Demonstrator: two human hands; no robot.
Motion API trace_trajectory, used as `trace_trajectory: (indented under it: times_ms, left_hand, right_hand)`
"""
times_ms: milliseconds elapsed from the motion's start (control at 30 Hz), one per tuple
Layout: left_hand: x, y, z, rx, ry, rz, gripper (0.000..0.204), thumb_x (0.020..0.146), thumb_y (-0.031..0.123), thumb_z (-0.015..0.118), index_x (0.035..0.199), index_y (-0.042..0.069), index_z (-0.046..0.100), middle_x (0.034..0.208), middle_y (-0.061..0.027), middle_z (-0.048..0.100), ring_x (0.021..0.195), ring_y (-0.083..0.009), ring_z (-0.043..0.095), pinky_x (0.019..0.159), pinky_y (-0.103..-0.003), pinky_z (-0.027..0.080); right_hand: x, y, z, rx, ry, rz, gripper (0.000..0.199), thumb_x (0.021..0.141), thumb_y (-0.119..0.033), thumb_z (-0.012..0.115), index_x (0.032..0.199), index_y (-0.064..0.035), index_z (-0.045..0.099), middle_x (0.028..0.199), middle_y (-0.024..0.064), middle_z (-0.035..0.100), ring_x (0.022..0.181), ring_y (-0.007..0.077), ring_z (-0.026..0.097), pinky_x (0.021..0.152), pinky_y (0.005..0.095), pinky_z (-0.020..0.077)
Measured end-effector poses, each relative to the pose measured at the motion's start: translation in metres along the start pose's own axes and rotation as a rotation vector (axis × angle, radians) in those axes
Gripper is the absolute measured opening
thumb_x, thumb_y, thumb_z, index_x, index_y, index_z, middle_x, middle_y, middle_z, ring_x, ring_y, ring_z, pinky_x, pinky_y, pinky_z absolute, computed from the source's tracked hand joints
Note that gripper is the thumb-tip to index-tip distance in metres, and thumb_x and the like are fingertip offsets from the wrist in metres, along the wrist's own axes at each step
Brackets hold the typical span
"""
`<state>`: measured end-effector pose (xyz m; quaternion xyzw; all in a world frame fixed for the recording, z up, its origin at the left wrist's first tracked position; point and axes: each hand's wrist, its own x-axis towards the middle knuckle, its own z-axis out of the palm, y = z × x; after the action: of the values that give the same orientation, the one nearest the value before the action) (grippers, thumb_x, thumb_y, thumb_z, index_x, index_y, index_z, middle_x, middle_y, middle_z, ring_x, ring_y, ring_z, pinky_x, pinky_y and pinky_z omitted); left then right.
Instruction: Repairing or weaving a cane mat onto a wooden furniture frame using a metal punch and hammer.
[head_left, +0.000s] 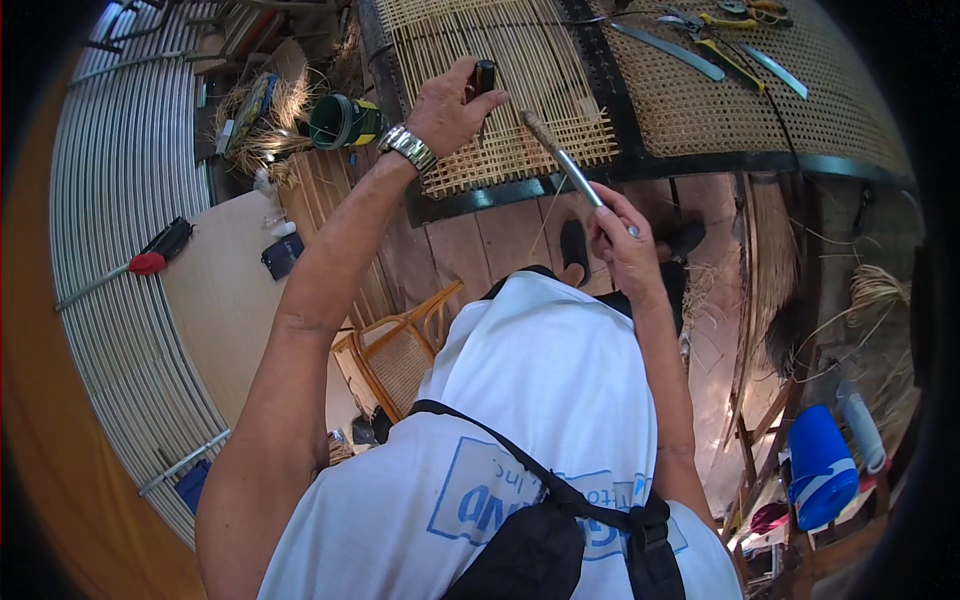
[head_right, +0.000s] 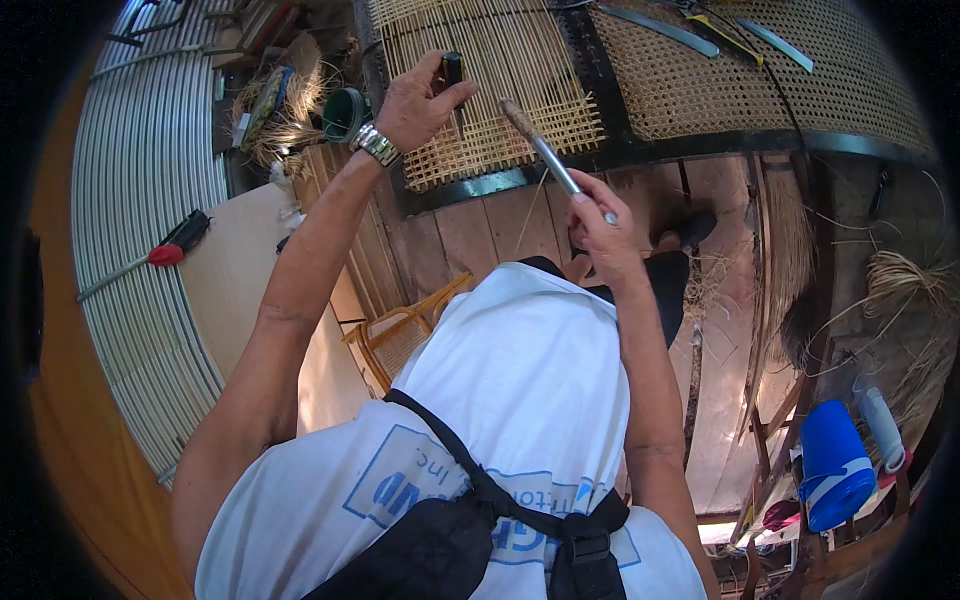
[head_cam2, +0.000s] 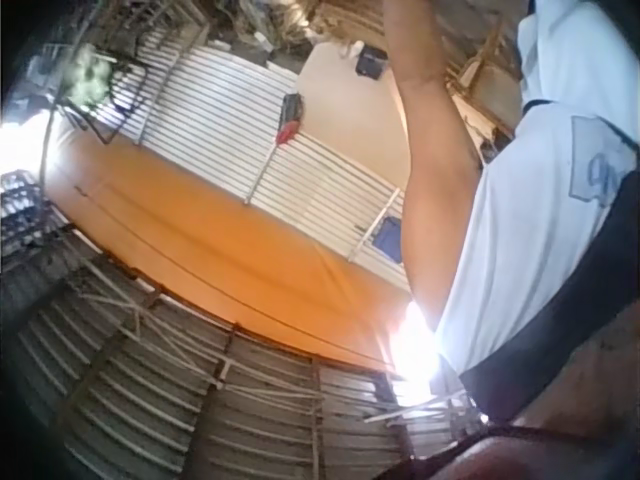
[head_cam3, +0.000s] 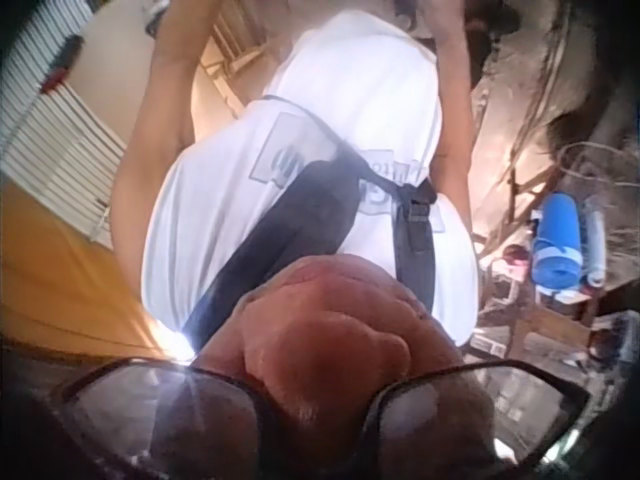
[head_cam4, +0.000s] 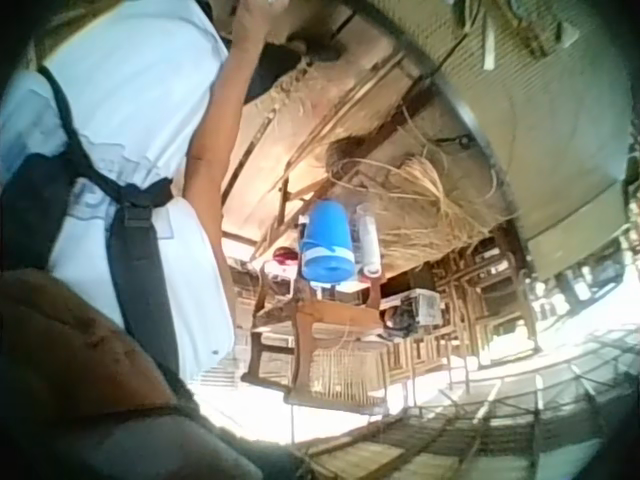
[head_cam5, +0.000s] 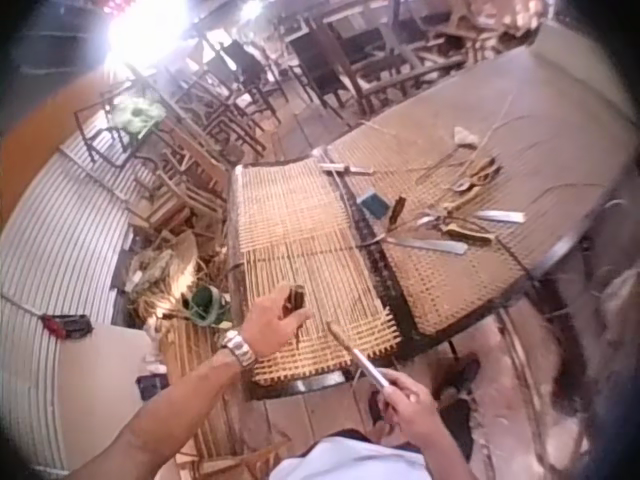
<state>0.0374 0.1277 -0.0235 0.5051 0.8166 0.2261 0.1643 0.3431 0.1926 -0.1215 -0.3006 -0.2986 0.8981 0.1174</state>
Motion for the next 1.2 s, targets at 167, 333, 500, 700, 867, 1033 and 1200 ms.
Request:
trace_trajectory:
  times_ms: [167, 333, 500, 700, 867, 1033, 1200]
  left_hand:
    - [0.000, 0.000, -0.005, -0.039, 0.039, -0.014, 0.041, 0.093, 0.037, 0.078, 0.106, 0.002, 0.060, 0.078, -0.0109, 0.067, 0.068, -0.0235, 0.066, 0.062, -0.039, 0.052]
    - [0.003, -0.004, -0.006, -0.008, 0.110, 0.039, 0.043, 0.093, 0.039, 0.078, 0.107, 0.003, 0.061, 0.078, -0.0115, 0.069, 0.069, -0.0230, 0.069, 0.061, -0.039, 0.052]
    - [-0.001, -0.004, -0.006, 0.057, 0.040, -0.002, 0.043, 0.093, 0.038, 0.079, 0.112, 0.003, 0.062, 0.081, -0.0064, 0.072, 0.072, -0.0142, 0.068, 0.063, -0.033, 0.053]
    - [-0.013, -0.006, -0.016, -0.002, 0.225, -0.057, 0.039, 0.091, 0.035, 0.080, 0.109, 0.004, 0.064, 0.081, -0.0092, 0.073, 0.071, -0.0194, 0.069, 0.064, -0.036, 0.054]
    - [-0.019, -0.005, -0.004, -0.032, 0.210, -0.011, 0.039, 0.091, 0.035, 0.080, 0.110, 0.005, 0.063, 0.079, -0.0081, 0.071, 0.070, -0.0198, 0.068, 0.063, -0.036, 0.054]
    - [-0.021, 0.004, -0.006, 0.008, 0.206, -0.047, 0.039, 0.092, 0.034, 0.080, 0.111, 0.004, 0.063, 0.080, -0.0085, 0.072, 0.071, -0.0195, 0.069, 0.064, -0.036, 0.055]
    - [-0.016, -0.004, -0.009, -0.041, 0.243, -0.002, 0.039, 0.093, 0.035, 0.079, 0.109, 0.004, 0.063, 0.080, -0.0073, 0.071, 0.071, -0.0174, 0.068, 0.064, -0.035, 0.055]
  right_hand:
    - [-0.003, 0.006, 0.005, -0.161, -0.055, 0.000, 0.037, 0.105, -0.014, 0.057, 0.141, -0.0073, 0.060, 0.081, -0.0026, 0.057, 0.060, 0.0021, 0.043, 0.051, 0.0174, 0.0316]
    - [0.005, -0.001, -0.004, -0.034, -0.024, 0.002, 0.040, 0.104, -0.014, 0.058, 0.144, -0.0066, 0.058, 0.082, -0.0023, 0.058, 0.059, 0.0012, 0.043, 0.051, 0.0165, 0.0324]
    - [0.001, 0.002, 0.009, -0.187, -0.144, 0.017, 0.038, 0.105, -0.014, 0.057, 0.141, -0.0026, 0.059, 0.083, -0.0021, 0.057, 0.064, 0.0026, 0.047, 0.052, 0.0184, 0.0365]
    - [-0.018, -0.001, 0.022, -0.210, -0.097, 0.021, 0.037, 0.105, -0.013, 0.057, 0.140, -0.0017, 0.059, 0.084, -0.0019, 0.057, 0.070, 0.0039, 0.050, 0.058, 0.0198, 0.0406]
    - [-0.012, 0.005, 0.037, -0.335, -0.269, -0.030, 0.037, 0.105, -0.014, 0.056, 0.140, -0.0016, 0.059, 0.087, -0.0013, 0.057, 0.078, 0.0062, 0.053, 0.068, 0.0226, 0.0459]
    - [-0.006, 0.009, 0.036, -0.370, -0.197, -0.064, 0.036, 0.104, -0.015, 0.057, 0.137, -0.0008, 0.060, 0.088, -0.0005, 0.059, 0.080, 0.0076, 0.055, 0.071, 0.0244, 0.0475]
    - [-0.029, 0.001, 0.022, -0.192, -0.046, 0.002, 0.035, 0.105, -0.015, 0.057, 0.138, -0.0048, 0.061, 0.083, -0.0031, 0.057, 0.067, 0.0022, 0.048, 0.053, 0.0174, 0.0374]
